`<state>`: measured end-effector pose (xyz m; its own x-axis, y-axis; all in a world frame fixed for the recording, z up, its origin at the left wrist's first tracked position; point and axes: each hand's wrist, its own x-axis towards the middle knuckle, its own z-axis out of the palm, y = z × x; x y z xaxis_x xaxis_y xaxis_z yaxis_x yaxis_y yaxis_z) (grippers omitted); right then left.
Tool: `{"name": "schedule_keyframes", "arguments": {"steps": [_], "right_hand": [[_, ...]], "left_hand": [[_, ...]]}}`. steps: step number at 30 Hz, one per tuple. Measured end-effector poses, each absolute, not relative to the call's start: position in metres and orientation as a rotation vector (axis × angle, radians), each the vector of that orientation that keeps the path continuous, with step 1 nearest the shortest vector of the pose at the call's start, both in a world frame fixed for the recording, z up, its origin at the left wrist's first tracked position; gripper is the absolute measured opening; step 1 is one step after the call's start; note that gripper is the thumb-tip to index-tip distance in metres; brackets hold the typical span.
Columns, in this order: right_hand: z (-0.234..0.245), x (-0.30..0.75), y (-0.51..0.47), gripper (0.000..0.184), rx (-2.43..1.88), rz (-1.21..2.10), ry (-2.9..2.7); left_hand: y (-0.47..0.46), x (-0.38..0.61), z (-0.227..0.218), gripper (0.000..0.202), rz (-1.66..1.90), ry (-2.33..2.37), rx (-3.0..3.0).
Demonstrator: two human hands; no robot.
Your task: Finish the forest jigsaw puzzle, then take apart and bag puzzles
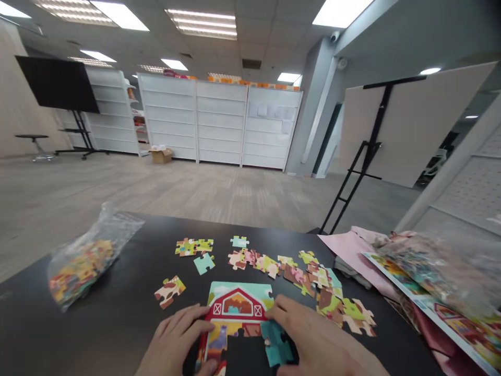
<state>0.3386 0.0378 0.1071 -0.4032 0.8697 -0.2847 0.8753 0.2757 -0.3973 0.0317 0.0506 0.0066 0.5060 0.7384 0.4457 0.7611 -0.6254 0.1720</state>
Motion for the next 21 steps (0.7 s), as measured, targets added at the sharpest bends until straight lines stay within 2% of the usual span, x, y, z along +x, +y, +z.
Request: {"name": "schedule_keyframes", "arguments": {"steps": [2, 6, 8, 11, 12, 14, 18, 21], "right_hand": [[0.110, 0.340, 0.037, 0.038, 1.717, -0.761, 2.546], [0.110, 0.355, 0.041, 0.037, 1.909, -0.789, 2.595], [0.105, 0.358, 0.044, 0.034, 1.960, -1.075, 2.541], [0.095, 0.351, 0.047, 0.029, 1.841, -1.672, 2.389], [0.092, 0.348, 0.047, 0.027, 1.824, -1.764, 2.323], [0.086, 0.343, 0.047, 0.024, 1.845, -1.768, 2.221], [0.081, 0.341, 0.047, 0.015, 1.909, -1.570, 2.209], [0.084, 0.341, 0.047, 0.015, 1.960, -1.475, 2.229]], "left_hand": [[0.050, 0.033, 0.007, 0.034, -0.792, -1.346, -2.689], [0.046, 0.038, 0.017, 0.031, -0.809, -1.440, -2.676], [0.044, 0.040, 0.023, 0.030, -0.809, -1.496, -2.665], [0.042, 0.044, 0.027, 0.028, -0.830, -1.545, -2.654], [0.041, 0.045, 0.026, 0.028, -0.844, -1.571, -2.638], [0.039, 0.047, 0.024, 0.029, -0.887, -1.639, -2.585], [0.036, 0.050, 0.021, 0.028, -0.922, -1.717, -2.507], [0.039, 0.047, 0.021, 0.028, -0.888, -1.625, -2.553]]}}
